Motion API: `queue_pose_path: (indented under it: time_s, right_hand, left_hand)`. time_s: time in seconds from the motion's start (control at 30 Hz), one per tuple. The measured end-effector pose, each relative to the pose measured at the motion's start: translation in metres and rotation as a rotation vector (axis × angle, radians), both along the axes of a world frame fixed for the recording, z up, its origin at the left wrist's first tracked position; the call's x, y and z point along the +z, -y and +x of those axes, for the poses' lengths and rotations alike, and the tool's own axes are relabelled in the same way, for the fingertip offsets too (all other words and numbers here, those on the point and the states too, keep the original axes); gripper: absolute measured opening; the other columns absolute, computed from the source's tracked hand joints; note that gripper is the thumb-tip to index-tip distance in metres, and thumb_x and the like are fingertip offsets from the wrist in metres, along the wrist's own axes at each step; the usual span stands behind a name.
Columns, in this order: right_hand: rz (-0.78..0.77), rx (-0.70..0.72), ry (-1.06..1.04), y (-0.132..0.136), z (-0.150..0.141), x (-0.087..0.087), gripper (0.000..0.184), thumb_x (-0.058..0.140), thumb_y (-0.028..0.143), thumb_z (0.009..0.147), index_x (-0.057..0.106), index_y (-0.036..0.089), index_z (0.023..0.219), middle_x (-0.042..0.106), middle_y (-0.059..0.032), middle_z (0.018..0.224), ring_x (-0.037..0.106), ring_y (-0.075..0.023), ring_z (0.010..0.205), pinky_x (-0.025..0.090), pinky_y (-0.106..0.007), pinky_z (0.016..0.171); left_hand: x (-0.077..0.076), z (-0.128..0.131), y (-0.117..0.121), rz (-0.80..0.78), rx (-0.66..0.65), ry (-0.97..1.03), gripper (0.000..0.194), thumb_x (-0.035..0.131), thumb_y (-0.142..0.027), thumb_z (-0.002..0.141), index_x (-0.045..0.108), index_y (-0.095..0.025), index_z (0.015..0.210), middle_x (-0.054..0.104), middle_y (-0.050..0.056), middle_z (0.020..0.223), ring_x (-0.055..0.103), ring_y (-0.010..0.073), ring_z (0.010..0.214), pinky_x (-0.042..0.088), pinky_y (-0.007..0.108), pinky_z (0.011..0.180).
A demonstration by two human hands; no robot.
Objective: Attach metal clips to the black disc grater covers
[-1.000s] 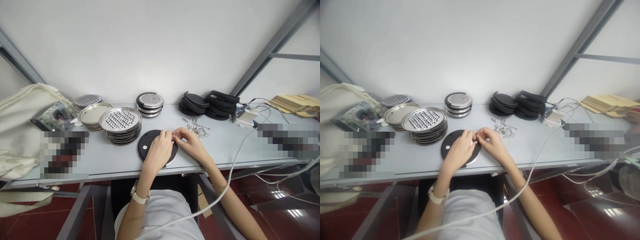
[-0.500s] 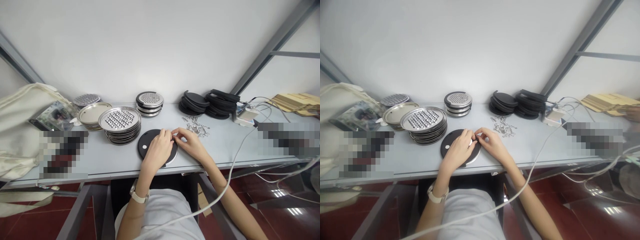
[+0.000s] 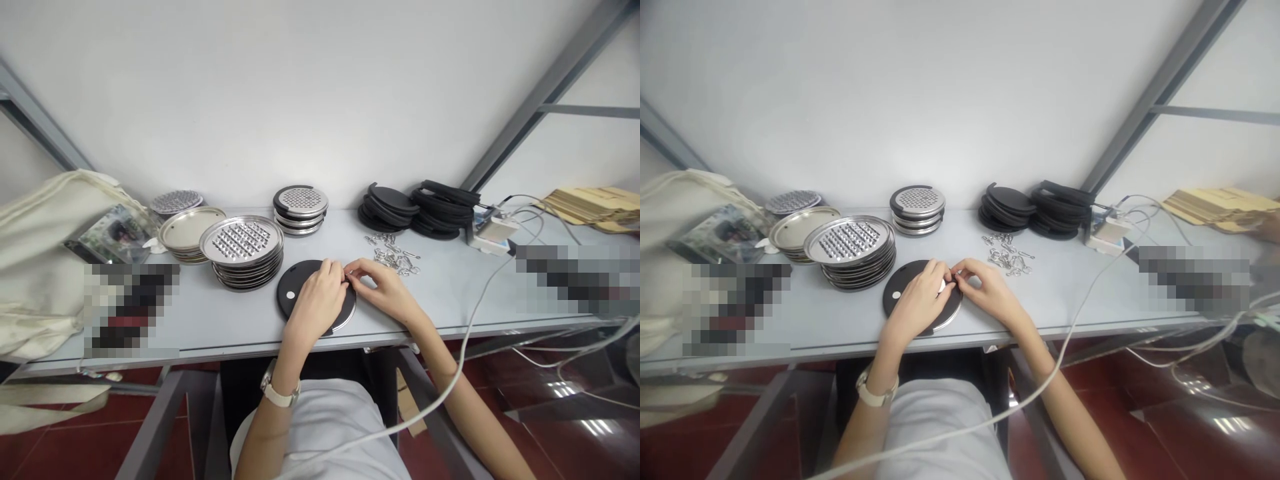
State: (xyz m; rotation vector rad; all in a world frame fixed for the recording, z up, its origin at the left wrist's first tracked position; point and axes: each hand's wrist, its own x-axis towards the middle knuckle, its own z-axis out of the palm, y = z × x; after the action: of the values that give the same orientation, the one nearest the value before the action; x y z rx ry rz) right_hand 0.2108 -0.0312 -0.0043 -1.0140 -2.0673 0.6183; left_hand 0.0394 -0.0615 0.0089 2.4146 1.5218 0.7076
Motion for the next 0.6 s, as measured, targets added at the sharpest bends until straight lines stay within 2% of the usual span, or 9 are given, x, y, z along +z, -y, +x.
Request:
queue_pose_path:
  time_s: [0.3, 0.6]
  right_hand:
    - [-0.021, 0.049, 0.044, -0.0001, 0.0067, -0.0016, 0.026, 0.055, 0.016, 0.082, 0.059, 0.024, 0.107, 0.065, -0.0032, 0.101, 0.062, -0.0203, 0.090, 0.048, -0.035, 0.087]
    - [-0.022, 0.038, 0.039, -0.0001, 0.0073, 0.0002, 0.021, 0.054, 0.022, 0.086, 0.061, 0.024, 0.106, 0.068, -0.0037, 0.100, 0.062, -0.0213, 0.092, 0.047, -0.035, 0.087]
  left_hand:
    - [-0.0016, -0.0001, -0.0010, -0.002, 0.002, 0.006, 0.001, 0.043, -0.021, 0.095, 0.043, -0.021, 0.096, 0.052, 0.003, 0.100, 0.058, 0.0181, 0.084, 0.047, 0.031, 0.074]
    - [-0.0037, -0.0001, -0.0018, -0.003, 0.005, 0.015, 0.002, 0.042, -0.022, 0.095, 0.044, -0.021, 0.095, 0.052, 0.004, 0.101, 0.059, 0.0181, 0.086, 0.048, 0.031, 0.076]
